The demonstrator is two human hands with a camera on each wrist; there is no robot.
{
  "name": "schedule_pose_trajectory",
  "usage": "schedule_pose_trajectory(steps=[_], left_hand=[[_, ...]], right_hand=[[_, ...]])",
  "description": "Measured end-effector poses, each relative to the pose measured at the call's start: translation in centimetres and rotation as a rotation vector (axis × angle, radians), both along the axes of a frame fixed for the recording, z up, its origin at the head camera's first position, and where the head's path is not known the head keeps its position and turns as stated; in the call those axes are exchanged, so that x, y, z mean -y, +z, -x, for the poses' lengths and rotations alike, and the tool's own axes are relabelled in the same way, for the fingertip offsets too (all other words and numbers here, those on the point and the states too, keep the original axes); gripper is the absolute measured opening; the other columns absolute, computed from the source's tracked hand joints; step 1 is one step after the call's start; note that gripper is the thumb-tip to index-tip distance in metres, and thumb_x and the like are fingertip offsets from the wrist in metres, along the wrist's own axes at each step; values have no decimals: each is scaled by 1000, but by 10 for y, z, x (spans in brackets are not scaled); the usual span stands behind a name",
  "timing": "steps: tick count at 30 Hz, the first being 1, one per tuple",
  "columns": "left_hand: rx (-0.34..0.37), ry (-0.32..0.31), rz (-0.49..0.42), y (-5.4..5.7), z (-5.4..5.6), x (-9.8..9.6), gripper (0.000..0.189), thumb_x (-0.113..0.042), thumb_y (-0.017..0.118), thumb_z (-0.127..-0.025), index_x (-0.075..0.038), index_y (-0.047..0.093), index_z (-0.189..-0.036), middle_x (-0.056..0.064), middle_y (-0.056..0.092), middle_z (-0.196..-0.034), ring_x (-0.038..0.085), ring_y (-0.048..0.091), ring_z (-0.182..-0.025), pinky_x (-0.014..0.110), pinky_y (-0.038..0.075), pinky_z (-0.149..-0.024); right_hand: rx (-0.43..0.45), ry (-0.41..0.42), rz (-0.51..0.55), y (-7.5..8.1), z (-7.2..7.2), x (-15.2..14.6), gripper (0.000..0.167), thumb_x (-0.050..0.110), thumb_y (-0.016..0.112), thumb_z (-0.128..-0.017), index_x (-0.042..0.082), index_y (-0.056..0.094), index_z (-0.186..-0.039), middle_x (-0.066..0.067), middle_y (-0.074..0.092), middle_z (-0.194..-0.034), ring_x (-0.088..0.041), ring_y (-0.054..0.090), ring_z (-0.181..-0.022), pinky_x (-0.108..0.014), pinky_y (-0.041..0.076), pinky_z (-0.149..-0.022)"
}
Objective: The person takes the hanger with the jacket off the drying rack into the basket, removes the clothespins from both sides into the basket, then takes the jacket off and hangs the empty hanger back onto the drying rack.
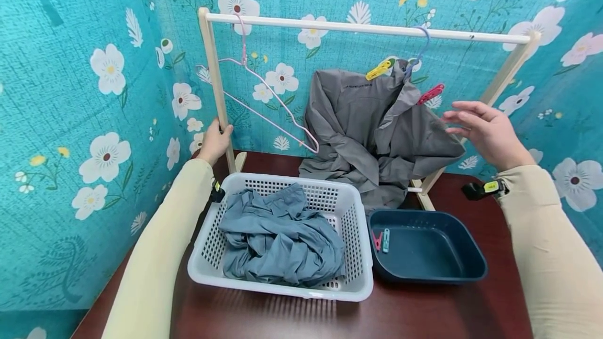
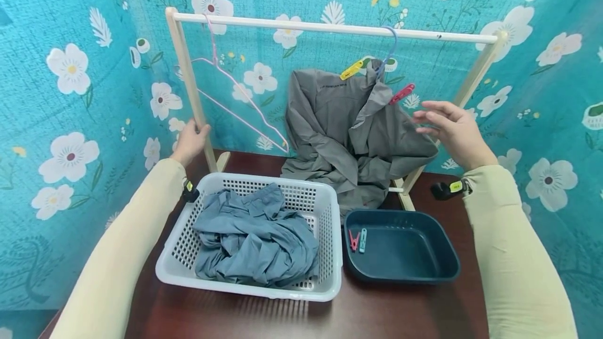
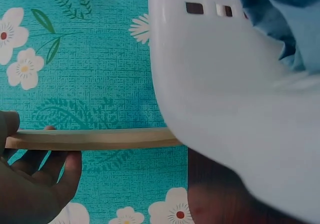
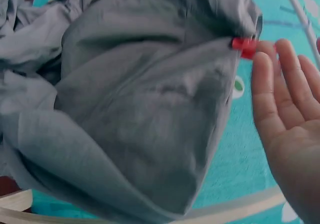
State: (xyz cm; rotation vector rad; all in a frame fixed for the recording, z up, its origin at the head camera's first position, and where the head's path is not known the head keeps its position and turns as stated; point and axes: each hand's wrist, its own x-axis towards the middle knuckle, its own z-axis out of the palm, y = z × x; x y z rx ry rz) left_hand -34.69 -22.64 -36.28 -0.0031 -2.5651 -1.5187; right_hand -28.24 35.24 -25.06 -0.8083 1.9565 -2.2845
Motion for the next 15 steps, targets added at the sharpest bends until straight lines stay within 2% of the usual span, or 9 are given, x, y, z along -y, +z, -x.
schedule_pose_trajectory(steps=[3,5,7,9,11,15], left_hand=[[13,9,16,-1,-1,-2,53,-35,33,-103,-3,24,-145,25,43,-121,37,49,-107,51,42,-85],[17,13,25,0,-1,-3,53,-35,32,-103,-4,24,-145,25,43,-119,36,50,-106,51,43,-84],[13,16,35,0,-1,-4,53,-34,32,-103,-4,23,-146,25,43,-123,37,51,-108,51,44,-86],[8,23,46,-1,-1,-4,52,-33,32,-104,-5,24,-146,25,44,-124,37,51,-109,52,44,-87],[4,34,56,-2,0,-3,50,-32,32,-104,-5,26,-145,25,46,-121,37,52,-107,52,44,-86],[-23,68,76,-5,3,-3,44,-29,33,-104,-4,33,-140,25,50,-112,37,55,-101,50,45,-83]], right_hand=[[98,21,154,-5,6,-12,31,-1,37,-101,-2,53,-128,-14,64,-113,-22,60,-108,-29,49,-85],[173,49,254,-9,11,-20,31,0,35,-102,-1,53,-128,-15,64,-114,-25,59,-111,-32,49,-87],[225,77,281,-14,16,-27,32,1,32,-103,1,53,-127,-16,63,-116,-25,58,-113,-31,47,-90],[251,92,228,-20,20,-31,34,2,30,-103,3,55,-127,-12,62,-119,-21,57,-115,-28,44,-92],[253,70,111,-27,23,-32,36,2,31,-103,6,57,-127,-5,61,-122,-15,56,-114,-25,43,-91],[234,-48,-181,-38,24,-26,33,7,42,-101,18,61,-126,13,50,-125,0,51,-109,-19,43,-84]])
